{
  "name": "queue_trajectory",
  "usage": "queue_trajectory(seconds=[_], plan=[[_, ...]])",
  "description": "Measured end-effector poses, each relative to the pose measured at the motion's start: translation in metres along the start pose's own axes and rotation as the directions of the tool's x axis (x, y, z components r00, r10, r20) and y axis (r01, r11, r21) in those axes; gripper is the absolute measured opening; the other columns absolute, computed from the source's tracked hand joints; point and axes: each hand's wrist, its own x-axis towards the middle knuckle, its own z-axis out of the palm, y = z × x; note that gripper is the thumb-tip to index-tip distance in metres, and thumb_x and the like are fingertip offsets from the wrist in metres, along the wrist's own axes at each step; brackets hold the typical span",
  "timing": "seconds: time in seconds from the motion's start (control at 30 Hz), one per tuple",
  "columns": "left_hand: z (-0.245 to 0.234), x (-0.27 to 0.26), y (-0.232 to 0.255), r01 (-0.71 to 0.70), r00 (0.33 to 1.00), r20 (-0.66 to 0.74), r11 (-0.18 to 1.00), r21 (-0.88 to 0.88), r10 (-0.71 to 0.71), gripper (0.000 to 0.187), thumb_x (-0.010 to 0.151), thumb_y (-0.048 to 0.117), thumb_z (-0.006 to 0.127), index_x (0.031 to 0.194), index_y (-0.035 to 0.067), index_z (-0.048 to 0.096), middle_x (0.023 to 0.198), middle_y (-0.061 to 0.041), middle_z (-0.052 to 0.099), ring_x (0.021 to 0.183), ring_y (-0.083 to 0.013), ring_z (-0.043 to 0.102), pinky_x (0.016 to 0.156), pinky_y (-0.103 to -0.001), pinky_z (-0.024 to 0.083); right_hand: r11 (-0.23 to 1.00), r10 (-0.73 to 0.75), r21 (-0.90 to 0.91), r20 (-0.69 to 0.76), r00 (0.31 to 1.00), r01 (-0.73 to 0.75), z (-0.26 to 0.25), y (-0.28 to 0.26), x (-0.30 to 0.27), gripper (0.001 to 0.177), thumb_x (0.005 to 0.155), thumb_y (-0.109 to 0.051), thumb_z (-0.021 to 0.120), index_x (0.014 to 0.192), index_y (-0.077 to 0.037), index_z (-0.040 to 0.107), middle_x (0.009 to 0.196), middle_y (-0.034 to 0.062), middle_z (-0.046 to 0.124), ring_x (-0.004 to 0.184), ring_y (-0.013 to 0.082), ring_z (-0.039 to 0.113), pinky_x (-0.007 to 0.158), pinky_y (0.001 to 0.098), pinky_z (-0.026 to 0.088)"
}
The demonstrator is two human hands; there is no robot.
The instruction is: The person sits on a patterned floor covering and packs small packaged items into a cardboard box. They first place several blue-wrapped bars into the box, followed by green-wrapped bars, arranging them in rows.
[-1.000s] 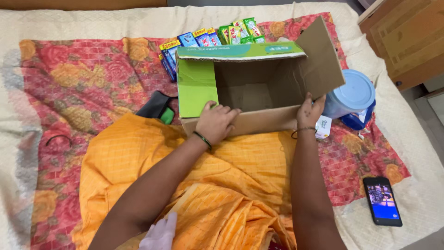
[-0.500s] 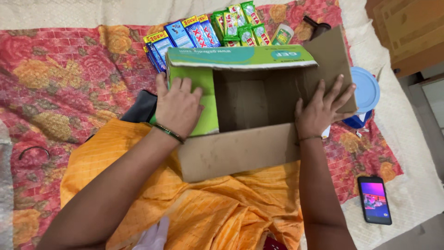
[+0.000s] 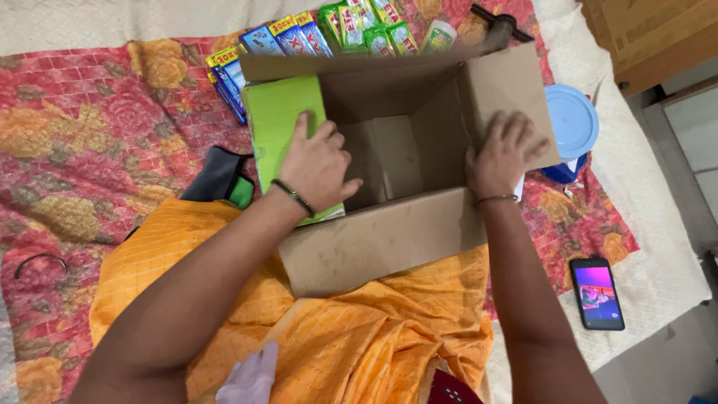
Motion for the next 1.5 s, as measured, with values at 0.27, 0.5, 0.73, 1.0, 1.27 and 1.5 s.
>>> queue_trajectory(seconds=[0.27,0.5,0.73,1.0,1.27,1.5], plan=[[-0.063,-0.052,-0.057,0.265,0.949,0.101,0.931,0.252,-0.298,0.072,0.069,0.059,0.079,0.124,0.015,0.065,0.124,-0.005,0.065,0.131,-0.0245,0.048,0.110,-0.067,0.026,0.981,-0.191,-0.014,0.120,0.974,0.194,-0.016,-0.023,0.019,0.092,0.076,-0.045,0.079,0.157,-0.017,0.046,0.169,0.0111,0.028,0.156,0.0444,0.014,0.111,0.0794,0.011],[-0.023,-0.077,-0.115,0.542,0.792,0.236,0.826,0.154,-0.563,0.104,0.063,0.041,0.086,0.152,0.014,0.040,0.147,-0.012,0.048,0.122,-0.0334,0.058,0.100,-0.065,0.035,0.996,-0.032,0.093,0.300,0.953,0.004,-0.003,-0.031,0.057,0.111,0.060,-0.052,0.083,0.155,-0.016,0.041,0.166,0.0154,0.023,0.149,0.0460,0.016,0.097,0.0827,0.023],[0.017,-0.039,-0.042,0.408,0.906,0.110,0.913,0.029,-0.408,0.051,0.084,0.043,0.076,0.125,0.012,0.067,0.126,-0.012,0.066,0.120,-0.0301,0.062,0.104,-0.057,0.042,0.935,-0.328,0.166,0.072,0.942,0.313,0.011,-0.070,0.049,0.081,0.078,-0.050,0.081,0.144,-0.010,0.056,0.153,0.0177,0.044,0.146,0.0416,0.028,0.111,0.0788,0.017],[-0.013,0.025,-0.069,0.439,0.898,-0.015,0.894,0.088,-0.439,0.106,0.069,0.045,0.085,0.159,0.025,0.032,0.162,-0.013,0.027,0.150,-0.0356,0.019,0.104,-0.076,0.027,0.830,-0.402,0.319,-0.223,0.888,0.456,-0.034,-0.124,0.096,0.095,0.075,-0.037,0.088,0.157,-0.017,0.045,0.162,0.0141,0.034,0.153,0.0417,0.023,0.117,0.0723,0.020],[0.012,-0.018,-0.110,0.610,0.743,0.341,0.792,0.008,-0.576,0.122,0.063,0.047,0.090,0.161,0.032,0.018,0.171,-0.008,0.003,0.156,-0.0353,0.005,0.108,-0.070,0.031,0.865,-0.439,0.306,0.077,0.895,0.398,-0.014,-0.144,0.150,0.102,0.058,-0.041,0.093,0.147,-0.023,0.047,0.149,0.0085,0.045,0.141,0.0329,0.037,0.108,0.0760,0.022],[0.033,-0.005,-0.112,0.588,0.806,0.155,0.802,-0.102,-0.571,0.126,0.063,0.053,0.087,0.164,0.027,0.017,0.167,-0.015,0.014,0.152,-0.0423,0.014,0.110,-0.070,0.029,0.782,-0.553,0.357,0.022,0.833,0.510,0.034,-0.142,0.165,0.038,0.082,-0.042,0.085,0.104,-0.015,0.069,0.096,0.0096,0.071,0.089,0.0331,0.069,0.075,0.0515,0.052]])
